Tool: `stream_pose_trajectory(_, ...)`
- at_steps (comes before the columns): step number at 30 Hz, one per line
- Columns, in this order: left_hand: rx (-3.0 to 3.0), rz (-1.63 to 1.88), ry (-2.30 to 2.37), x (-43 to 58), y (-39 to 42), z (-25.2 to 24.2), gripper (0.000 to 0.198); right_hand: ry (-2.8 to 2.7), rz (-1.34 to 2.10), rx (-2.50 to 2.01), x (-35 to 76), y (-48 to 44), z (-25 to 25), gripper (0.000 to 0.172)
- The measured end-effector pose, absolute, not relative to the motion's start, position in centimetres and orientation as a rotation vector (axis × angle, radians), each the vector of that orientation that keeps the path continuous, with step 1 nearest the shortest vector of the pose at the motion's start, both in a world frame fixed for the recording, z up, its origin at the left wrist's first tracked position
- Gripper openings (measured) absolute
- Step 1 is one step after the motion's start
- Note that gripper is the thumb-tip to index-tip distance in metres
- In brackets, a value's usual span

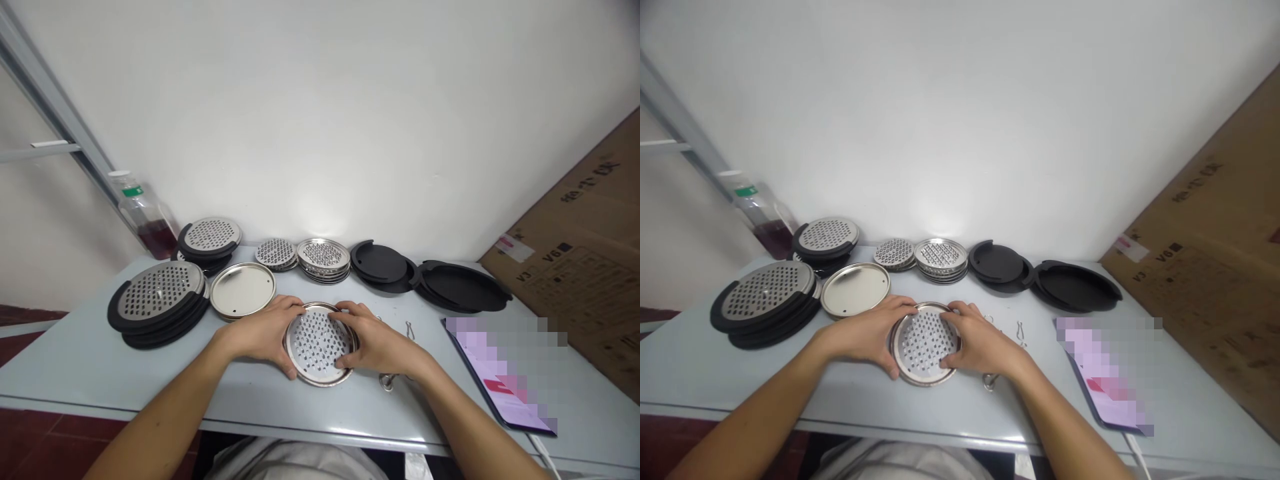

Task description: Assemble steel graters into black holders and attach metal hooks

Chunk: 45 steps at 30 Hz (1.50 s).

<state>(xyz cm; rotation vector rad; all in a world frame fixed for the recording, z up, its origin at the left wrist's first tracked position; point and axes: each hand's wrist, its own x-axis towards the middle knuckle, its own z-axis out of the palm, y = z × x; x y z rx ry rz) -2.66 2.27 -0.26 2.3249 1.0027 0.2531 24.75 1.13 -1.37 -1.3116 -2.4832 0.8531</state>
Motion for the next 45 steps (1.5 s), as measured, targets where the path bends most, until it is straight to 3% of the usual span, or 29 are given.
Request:
stream_pose_trajectory(19, 2.389, 0.19, 1.052, -2.6, 2.2, -0.3, 0.088, -2.529, 0.81, -1.29, 24.7, 1.3, -1.6, 0.088)
stream_pose_trajectory(25, 2.37, 0.199, 1.046, -2.7, 2.1, -0.3, 0.095, -2.524, 0.822, -1.285, 24.8, 1.2, -1.5, 0.09)
stream_pose_trajectory(30, 2.317, 0.22, 1.124, -2.3, 1.7, -0.3, 0.085, -2.516, 0.813, -1.276, 24.8, 1.1, -1.6, 0.09)
stream_pose_trajectory(36, 2.305, 0.289, 1.061, -1.5, 1.2, -0.5, 0.109, -2.525, 0.782, -1.268, 24.8, 1.0, -1.7, 0.088)
stream_pose_trajectory(45, 2.292, 0.337, 1.054, -0.9, 1.0, -0.9, 0.112, -2.532, 0.782, -1.272, 24.8, 1.1, -1.8, 0.092)
